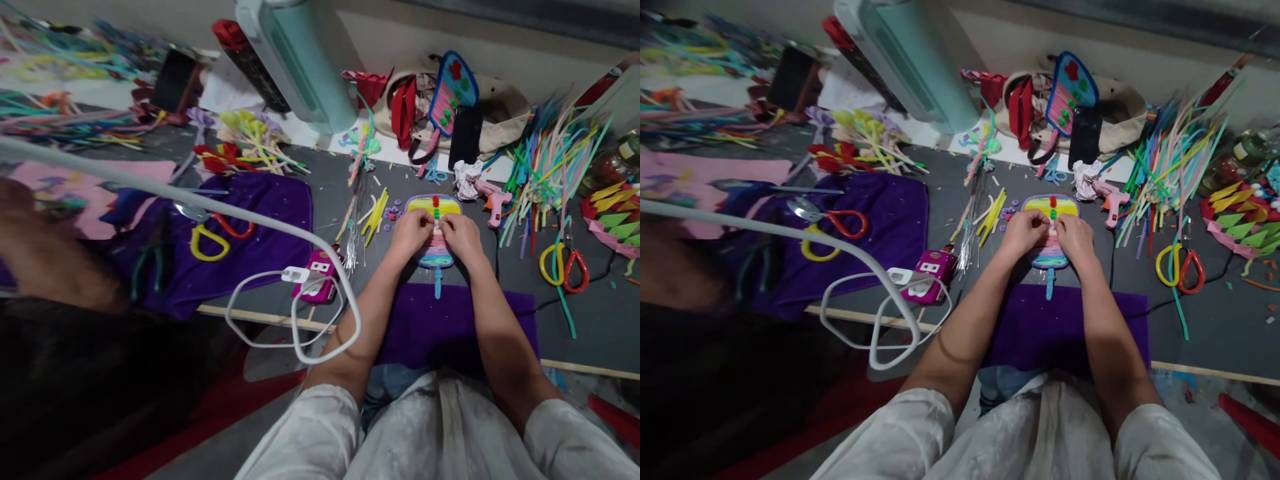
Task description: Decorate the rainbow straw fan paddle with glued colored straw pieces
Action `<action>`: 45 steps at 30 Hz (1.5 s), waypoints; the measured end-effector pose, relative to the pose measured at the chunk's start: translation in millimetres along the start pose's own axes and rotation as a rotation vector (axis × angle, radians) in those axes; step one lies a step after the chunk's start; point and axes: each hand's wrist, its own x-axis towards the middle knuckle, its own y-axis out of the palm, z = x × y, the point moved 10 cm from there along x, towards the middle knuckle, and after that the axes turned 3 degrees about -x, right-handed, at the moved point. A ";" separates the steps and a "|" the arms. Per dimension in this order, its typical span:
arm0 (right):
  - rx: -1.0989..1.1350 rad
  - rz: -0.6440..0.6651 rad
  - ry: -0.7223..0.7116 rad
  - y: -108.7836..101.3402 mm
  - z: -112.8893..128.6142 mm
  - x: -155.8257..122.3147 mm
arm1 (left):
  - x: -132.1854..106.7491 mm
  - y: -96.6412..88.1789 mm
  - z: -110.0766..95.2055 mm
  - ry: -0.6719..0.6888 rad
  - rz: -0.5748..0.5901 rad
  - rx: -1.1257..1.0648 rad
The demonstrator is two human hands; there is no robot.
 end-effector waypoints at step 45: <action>0.015 -0.106 -0.053 -1.9 -3.8 -2.2 | -3.2 -6.1 -7.3 0.104 -0.020 0.130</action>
